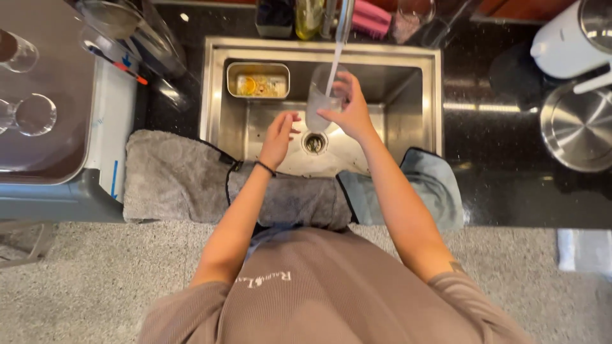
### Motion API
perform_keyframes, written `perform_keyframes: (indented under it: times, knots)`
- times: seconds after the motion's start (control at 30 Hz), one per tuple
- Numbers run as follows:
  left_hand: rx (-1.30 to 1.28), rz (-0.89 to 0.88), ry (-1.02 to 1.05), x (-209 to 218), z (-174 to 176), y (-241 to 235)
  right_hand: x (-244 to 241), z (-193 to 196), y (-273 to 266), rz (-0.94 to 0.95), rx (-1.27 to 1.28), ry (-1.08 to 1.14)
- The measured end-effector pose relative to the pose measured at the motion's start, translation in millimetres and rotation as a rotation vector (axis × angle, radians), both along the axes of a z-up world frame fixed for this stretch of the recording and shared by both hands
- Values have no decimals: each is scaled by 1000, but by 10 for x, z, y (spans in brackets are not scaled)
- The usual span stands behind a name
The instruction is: The recorder cleans espresso machine components, washes a cup, uses an immersion blender, and organizes cleaning rags in a cafe setting.
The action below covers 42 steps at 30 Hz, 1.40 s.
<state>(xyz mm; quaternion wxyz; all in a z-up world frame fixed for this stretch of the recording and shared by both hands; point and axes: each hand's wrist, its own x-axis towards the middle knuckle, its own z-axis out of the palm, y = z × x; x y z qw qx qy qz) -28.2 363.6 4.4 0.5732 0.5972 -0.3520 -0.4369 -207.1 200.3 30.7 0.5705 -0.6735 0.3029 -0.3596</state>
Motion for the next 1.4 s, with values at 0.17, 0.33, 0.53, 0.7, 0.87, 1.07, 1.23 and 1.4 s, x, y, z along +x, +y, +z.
perform_keyframes:
  times: [0.17,0.33,0.53,0.7,0.87,1.07,1.23,1.4]
  knots:
    - [43,37,45,-64,-108,82,43,-21,35,-40,-7,6]
    - [46,58,34,-100,-63,54,78,-60,-26,24,18,-9]
    - [15,102,29,-70,-204,-189,57,-35,-45,8,-75,30]
    - [-103,137,-118,-65,-307,-589,61,74,-37,-16,-58,78]
    - [-177,58,-159,-121,-82,-704,47,52,11,-28,-36,25]
    - [-262,-77,-93,-31,-139,-952,103,99,31,-153,-82,92]
    - [-355,-153,-135,-185,-57,-1111,108,69,9,-249,-81,36]
    - [-255,-146,-164,-207,183,-1081,145,122,150,-297,-72,107]
